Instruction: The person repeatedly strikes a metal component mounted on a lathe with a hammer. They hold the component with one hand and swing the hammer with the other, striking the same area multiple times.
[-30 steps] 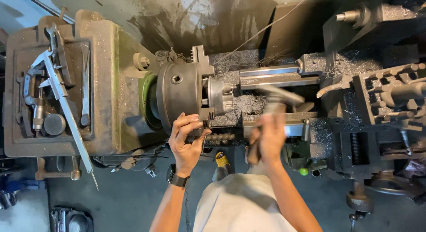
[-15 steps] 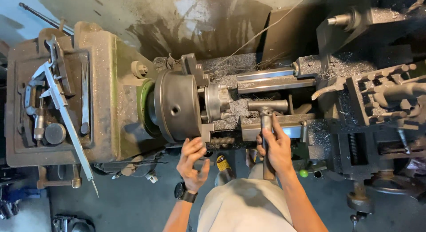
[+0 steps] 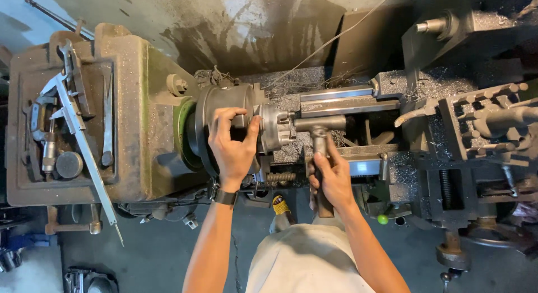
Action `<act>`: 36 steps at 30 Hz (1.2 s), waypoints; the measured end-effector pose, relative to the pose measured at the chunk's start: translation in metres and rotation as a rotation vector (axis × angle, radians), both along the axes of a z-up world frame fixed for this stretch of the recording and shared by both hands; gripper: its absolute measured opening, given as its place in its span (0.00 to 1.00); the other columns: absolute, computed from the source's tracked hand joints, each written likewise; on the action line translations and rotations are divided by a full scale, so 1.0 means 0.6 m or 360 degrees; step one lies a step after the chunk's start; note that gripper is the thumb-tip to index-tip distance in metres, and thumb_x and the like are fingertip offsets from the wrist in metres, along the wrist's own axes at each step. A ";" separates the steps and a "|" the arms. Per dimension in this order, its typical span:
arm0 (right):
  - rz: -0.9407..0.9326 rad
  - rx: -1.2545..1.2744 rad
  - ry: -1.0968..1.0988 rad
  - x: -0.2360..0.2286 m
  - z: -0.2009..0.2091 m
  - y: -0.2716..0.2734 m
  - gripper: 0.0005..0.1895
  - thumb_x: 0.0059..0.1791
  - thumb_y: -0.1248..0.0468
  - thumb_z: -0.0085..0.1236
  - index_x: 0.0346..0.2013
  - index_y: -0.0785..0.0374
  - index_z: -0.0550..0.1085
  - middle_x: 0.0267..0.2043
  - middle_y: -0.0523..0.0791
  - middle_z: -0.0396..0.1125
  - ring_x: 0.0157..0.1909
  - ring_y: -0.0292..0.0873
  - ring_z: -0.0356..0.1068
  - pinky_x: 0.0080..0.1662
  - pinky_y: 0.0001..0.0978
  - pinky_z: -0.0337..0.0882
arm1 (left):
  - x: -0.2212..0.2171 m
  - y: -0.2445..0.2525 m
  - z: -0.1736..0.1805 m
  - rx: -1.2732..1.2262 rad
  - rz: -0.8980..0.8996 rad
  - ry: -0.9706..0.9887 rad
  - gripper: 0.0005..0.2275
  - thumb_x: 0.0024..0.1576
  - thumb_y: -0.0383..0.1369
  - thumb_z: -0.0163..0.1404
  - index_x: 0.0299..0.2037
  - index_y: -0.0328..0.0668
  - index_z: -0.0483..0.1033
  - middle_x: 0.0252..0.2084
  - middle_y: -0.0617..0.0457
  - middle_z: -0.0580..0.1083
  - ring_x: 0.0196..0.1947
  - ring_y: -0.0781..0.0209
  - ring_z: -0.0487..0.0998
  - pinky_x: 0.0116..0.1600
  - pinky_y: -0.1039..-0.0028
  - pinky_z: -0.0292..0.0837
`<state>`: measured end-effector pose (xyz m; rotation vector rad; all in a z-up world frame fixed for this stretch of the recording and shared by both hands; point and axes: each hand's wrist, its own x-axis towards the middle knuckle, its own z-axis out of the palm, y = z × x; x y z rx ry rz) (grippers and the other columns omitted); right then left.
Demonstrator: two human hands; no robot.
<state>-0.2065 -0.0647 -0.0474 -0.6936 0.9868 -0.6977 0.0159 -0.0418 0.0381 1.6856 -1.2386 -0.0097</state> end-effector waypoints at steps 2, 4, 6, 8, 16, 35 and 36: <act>0.0085 -0.0029 0.0064 -0.009 -0.007 -0.002 0.39 0.54 0.62 0.49 0.77 0.44 0.47 0.26 0.43 0.63 0.18 0.35 0.60 0.20 0.28 0.64 | 0.000 -0.003 -0.011 0.0039 0.0016 0.0079 0.11 0.57 0.29 0.63 0.44 0.38 0.75 0.43 0.48 0.75 0.44 0.51 0.78 0.51 0.67 0.74; -0.0016 -0.0058 -0.0040 -0.029 -0.027 -0.008 0.38 0.55 0.63 0.50 0.79 0.47 0.49 0.28 0.43 0.64 0.20 0.34 0.61 0.23 0.26 0.64 | -0.001 -0.004 -0.011 0.0004 0.0058 0.0059 0.09 0.57 0.27 0.62 0.42 0.39 0.75 0.41 0.49 0.74 0.42 0.52 0.78 0.48 0.67 0.73; -0.0204 -0.0116 -0.0008 -0.038 -0.012 -0.015 0.34 0.57 0.62 0.49 0.78 0.53 0.53 0.29 0.43 0.64 0.20 0.35 0.61 0.21 0.27 0.63 | 0.000 -0.007 -0.006 -0.0001 0.0062 0.0050 0.08 0.58 0.27 0.61 0.42 0.39 0.74 0.41 0.49 0.74 0.41 0.52 0.77 0.47 0.67 0.72; -0.0400 -0.0167 0.0039 -0.029 0.009 -0.014 0.30 0.58 0.62 0.48 0.76 0.60 0.57 0.30 0.43 0.64 0.19 0.35 0.60 0.19 0.29 0.62 | -0.004 -0.009 -0.006 0.0001 0.0057 0.0052 0.08 0.58 0.26 0.61 0.42 0.39 0.74 0.40 0.48 0.73 0.41 0.51 0.77 0.46 0.67 0.72; -0.0112 0.0054 0.0022 -0.029 -0.034 -0.014 0.37 0.54 0.64 0.48 0.77 0.44 0.51 0.27 0.43 0.63 0.18 0.36 0.59 0.19 0.29 0.61 | 0.000 -0.011 -0.004 -0.0015 0.0044 0.0018 0.08 0.58 0.26 0.61 0.42 0.38 0.74 0.39 0.48 0.73 0.40 0.50 0.76 0.45 0.66 0.71; -0.0021 0.0078 0.0040 -0.022 -0.006 -0.001 0.37 0.54 0.62 0.48 0.78 0.44 0.49 0.28 0.44 0.62 0.20 0.36 0.59 0.20 0.28 0.62 | -0.077 0.184 -0.145 -0.0170 -0.0020 -0.0002 0.11 0.54 0.22 0.60 0.43 0.41 0.74 0.47 0.49 0.77 0.52 0.47 0.80 0.66 0.49 0.71; -0.0044 0.0053 0.0015 -0.019 -0.011 -0.003 0.37 0.55 0.62 0.48 0.78 0.44 0.49 0.28 0.44 0.62 0.20 0.36 0.59 0.21 0.28 0.62 | -0.073 0.186 -0.145 -0.0143 -0.0041 -0.0069 0.10 0.54 0.23 0.61 0.42 0.42 0.74 0.46 0.51 0.77 0.52 0.48 0.80 0.66 0.50 0.72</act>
